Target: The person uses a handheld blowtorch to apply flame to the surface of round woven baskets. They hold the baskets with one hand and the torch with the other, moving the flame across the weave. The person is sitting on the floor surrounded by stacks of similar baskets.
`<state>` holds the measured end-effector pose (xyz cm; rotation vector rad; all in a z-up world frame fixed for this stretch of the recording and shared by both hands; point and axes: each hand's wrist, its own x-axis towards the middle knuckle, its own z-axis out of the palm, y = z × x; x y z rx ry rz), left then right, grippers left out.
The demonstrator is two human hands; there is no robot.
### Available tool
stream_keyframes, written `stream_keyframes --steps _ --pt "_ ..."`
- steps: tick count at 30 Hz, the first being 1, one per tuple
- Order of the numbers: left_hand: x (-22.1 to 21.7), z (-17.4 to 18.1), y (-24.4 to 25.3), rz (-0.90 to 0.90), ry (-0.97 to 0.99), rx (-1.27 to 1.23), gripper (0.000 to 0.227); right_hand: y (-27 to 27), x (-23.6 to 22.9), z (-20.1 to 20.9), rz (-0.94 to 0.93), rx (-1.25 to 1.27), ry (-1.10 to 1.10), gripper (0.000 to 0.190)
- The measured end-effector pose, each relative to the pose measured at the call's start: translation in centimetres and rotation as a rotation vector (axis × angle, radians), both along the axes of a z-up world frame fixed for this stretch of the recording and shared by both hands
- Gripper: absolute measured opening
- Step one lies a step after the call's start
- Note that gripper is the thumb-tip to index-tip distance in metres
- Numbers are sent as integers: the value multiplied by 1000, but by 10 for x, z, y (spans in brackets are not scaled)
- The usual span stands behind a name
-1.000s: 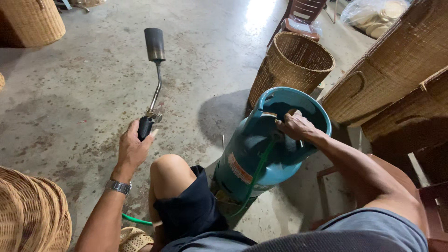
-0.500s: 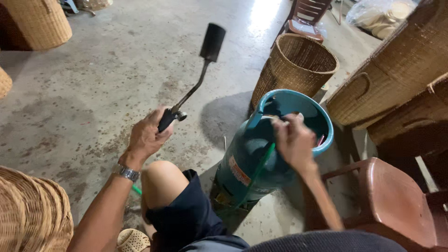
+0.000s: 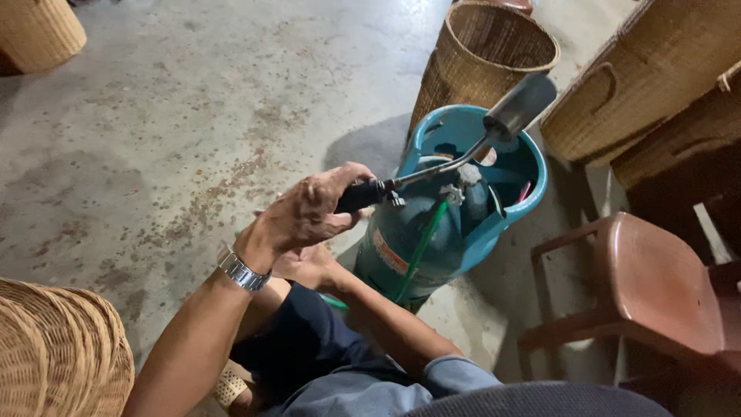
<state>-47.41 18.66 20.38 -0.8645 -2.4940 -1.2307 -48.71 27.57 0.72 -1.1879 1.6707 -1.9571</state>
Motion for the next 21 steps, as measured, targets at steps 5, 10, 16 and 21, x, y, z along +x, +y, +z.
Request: stream_keyframes --steps 5,10,16,21 --pt "-5 -23 8 -54 85 -49 45 -5 18 41 127 -250 -162 101" --pt "-16 -43 22 -11 41 -224 46 -9 23 41 220 -369 -263 93" --pt "-28 -44 52 93 -28 -447 34 -9 10 18 211 -460 -358 84" --pt "-42 -38 78 135 -58 -562 33 16 11 32 109 -423 -340 83"
